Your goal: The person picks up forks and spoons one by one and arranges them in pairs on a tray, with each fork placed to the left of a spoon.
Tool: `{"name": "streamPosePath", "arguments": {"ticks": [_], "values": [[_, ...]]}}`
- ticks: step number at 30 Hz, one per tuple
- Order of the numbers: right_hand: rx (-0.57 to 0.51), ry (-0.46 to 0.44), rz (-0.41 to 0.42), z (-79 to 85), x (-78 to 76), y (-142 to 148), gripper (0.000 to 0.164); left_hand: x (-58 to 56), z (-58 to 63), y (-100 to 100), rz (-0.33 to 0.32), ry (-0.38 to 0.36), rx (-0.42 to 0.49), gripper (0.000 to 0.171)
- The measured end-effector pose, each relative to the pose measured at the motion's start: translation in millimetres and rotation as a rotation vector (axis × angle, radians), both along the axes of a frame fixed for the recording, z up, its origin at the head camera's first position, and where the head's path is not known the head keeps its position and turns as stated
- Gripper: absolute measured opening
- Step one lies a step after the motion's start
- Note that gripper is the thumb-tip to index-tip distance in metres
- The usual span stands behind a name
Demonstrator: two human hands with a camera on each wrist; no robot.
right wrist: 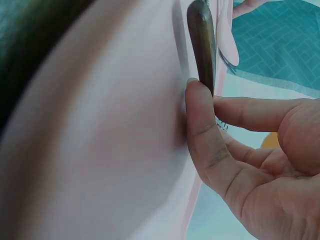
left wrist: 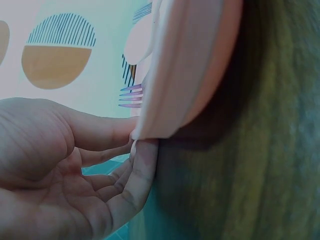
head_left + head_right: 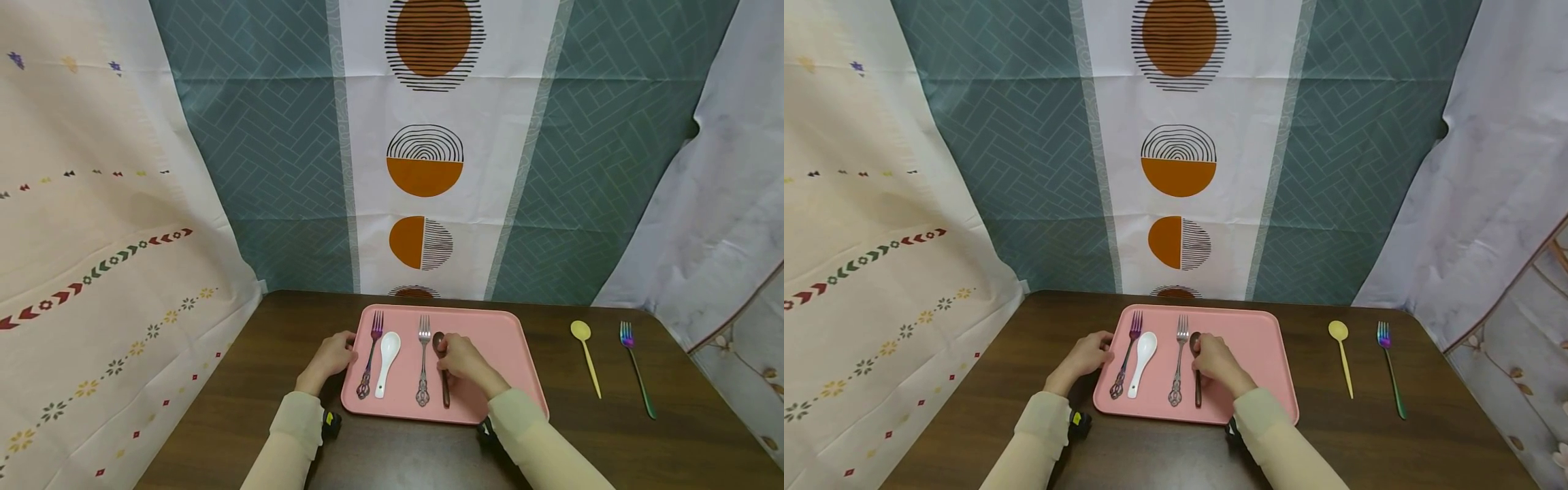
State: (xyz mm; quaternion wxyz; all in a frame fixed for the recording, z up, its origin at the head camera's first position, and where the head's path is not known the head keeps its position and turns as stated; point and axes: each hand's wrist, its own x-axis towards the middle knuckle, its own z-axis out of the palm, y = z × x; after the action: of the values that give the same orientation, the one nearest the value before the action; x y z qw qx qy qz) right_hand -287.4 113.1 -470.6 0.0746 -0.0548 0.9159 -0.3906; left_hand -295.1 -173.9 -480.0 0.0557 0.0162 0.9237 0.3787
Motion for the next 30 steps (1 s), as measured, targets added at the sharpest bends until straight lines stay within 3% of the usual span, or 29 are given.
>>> {"name": "streamPosePath", "arguments": {"ticks": [19, 30], "values": [[0.013, -0.014, -0.026, -2.5, -5.5, -4.5, 0.021, 1.4, 3.1, 1.1, 0.001, 0.003, -0.014, 0.043], [-0.004, -0.009, -0.002, -1.4, -3.3, -2.8, 0.019, 1.9, 2.7, 0.9, -0.004, 0.007, -0.016, 0.042]]}}
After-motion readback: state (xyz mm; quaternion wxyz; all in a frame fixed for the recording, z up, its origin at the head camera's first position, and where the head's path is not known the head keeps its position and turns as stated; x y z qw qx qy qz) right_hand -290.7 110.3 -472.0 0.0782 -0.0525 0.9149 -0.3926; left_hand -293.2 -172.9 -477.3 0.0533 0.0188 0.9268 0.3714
